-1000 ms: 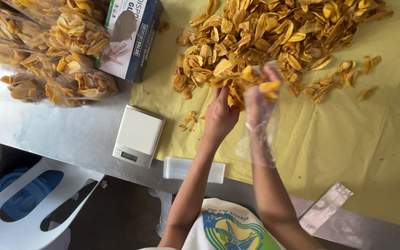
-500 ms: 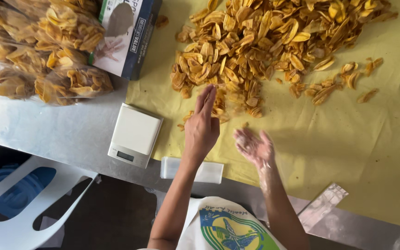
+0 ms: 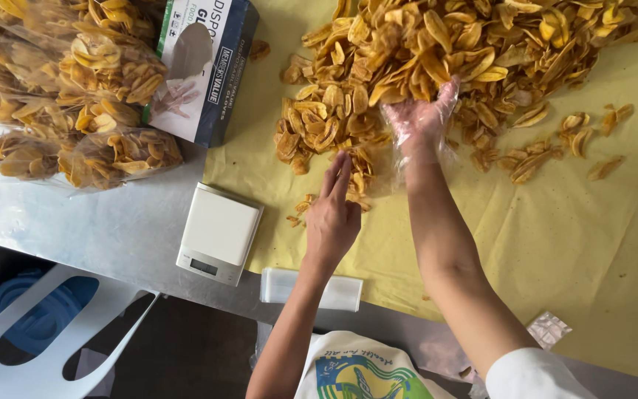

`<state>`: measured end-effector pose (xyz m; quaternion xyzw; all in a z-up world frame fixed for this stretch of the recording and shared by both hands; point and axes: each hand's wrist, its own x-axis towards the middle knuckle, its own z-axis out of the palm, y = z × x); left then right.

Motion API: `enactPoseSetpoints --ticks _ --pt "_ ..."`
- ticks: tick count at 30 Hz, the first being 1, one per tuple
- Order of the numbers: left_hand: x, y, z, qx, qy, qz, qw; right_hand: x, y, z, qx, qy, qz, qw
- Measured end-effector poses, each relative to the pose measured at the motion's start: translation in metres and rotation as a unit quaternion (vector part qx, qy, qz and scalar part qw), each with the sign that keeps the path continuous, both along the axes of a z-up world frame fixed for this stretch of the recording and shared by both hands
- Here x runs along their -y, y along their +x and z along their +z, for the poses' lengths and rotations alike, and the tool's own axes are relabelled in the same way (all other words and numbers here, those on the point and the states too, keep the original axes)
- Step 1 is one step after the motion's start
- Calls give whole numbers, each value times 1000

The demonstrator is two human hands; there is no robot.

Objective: The person scoops dried banana chips from a large pile on a yellow sheet, places them into clear plastic bags, weighs each bag on a digital scale, and sets the filled bags aside. The process is repeated continuously throughout the clip.

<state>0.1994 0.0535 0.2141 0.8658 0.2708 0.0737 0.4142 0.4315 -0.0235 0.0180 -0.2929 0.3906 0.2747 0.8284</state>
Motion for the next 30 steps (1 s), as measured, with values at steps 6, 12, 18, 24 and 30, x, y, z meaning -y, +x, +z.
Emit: enactPoseSetpoints --ticks 6,12,18,24,30 --pt "6 3 -4 5 -99 -5 995 19 -6 10 47 194 -70 977" --pt "11 14 -9 15 -125 -6 992 45 -46 104 288 203 -7 936" --pt "23 18 -30 57 -95 2 994 61 -111 130 260 -81 -46 961" --pt "26 14 -45 105 -49 30 993 70 -156 146 588 -396 290 643" --pt "0 -20 12 114 -105 19 988 179 -126 112 507 -374 322 706"
